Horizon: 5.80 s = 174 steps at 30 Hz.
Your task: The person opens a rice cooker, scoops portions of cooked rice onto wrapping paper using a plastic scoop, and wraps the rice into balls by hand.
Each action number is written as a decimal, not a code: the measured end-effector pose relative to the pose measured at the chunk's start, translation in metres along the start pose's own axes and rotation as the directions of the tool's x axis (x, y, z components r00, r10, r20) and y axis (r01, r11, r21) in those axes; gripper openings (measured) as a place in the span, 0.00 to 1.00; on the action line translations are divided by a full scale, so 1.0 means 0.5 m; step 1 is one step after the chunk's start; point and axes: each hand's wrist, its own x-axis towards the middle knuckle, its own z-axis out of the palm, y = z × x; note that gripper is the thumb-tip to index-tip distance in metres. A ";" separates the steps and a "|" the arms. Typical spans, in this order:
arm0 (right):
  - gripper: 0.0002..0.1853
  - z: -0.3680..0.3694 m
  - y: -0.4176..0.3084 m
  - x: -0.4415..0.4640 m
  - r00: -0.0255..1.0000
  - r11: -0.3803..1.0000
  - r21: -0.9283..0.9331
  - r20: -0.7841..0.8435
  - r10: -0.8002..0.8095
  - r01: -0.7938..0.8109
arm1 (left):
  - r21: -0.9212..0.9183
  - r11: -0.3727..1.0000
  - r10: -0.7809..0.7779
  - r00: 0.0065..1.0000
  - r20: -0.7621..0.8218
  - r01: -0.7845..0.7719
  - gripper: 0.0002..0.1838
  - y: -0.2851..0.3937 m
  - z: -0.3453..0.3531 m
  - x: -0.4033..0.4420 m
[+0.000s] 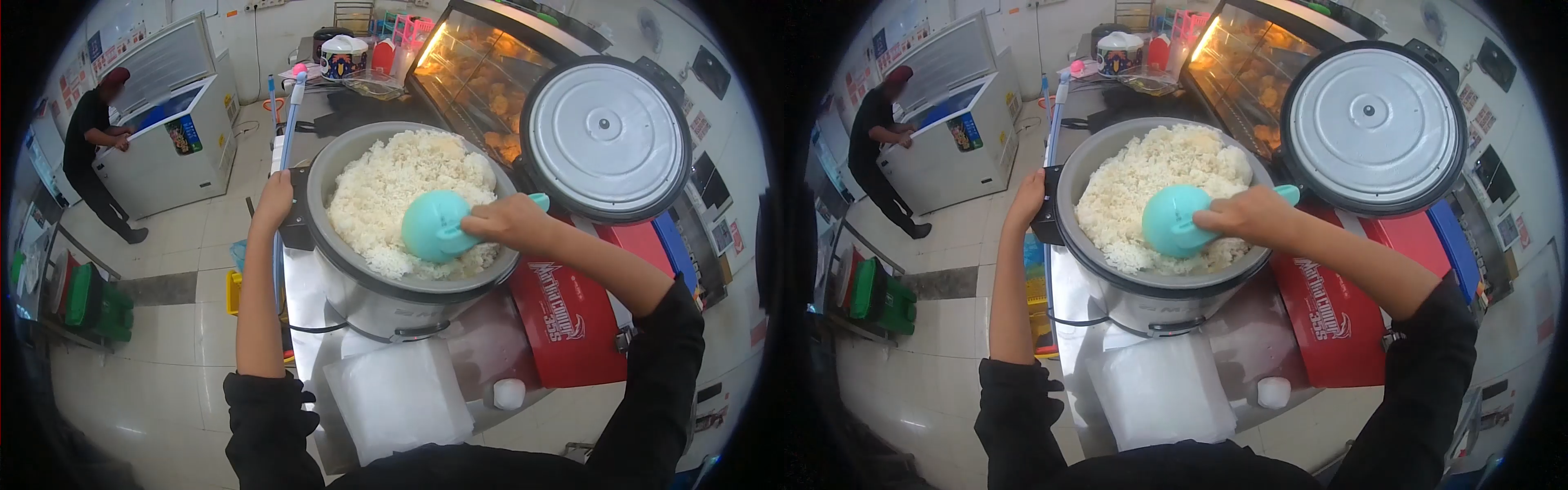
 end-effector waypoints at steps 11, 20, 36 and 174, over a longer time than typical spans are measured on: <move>0.25 0.071 0.117 0.208 0.988 0.989 -0.070 0.072 0.137 -0.132 | 0.066 0.994 0.089 0.995 -0.046 -0.085 0.23 -0.017 0.006 0.006; 0.24 -0.049 0.138 0.177 0.905 0.890 0.267 -0.116 0.410 -0.369 | 0.073 0.996 0.046 0.999 -0.026 -0.044 0.25 -0.036 0.003 0.022; 0.13 0.035 0.134 0.071 0.987 0.952 -0.280 -0.061 -0.146 0.124 | 0.016 1.000 -0.001 1.000 -0.025 0.002 0.24 0.013 -0.003 -0.013; 0.20 -0.038 0.130 0.209 0.755 0.740 0.237 -0.039 0.655 -0.629 | -0.064 0.998 0.025 0.995 -0.098 -0.031 0.22 -0.033 0.011 0.022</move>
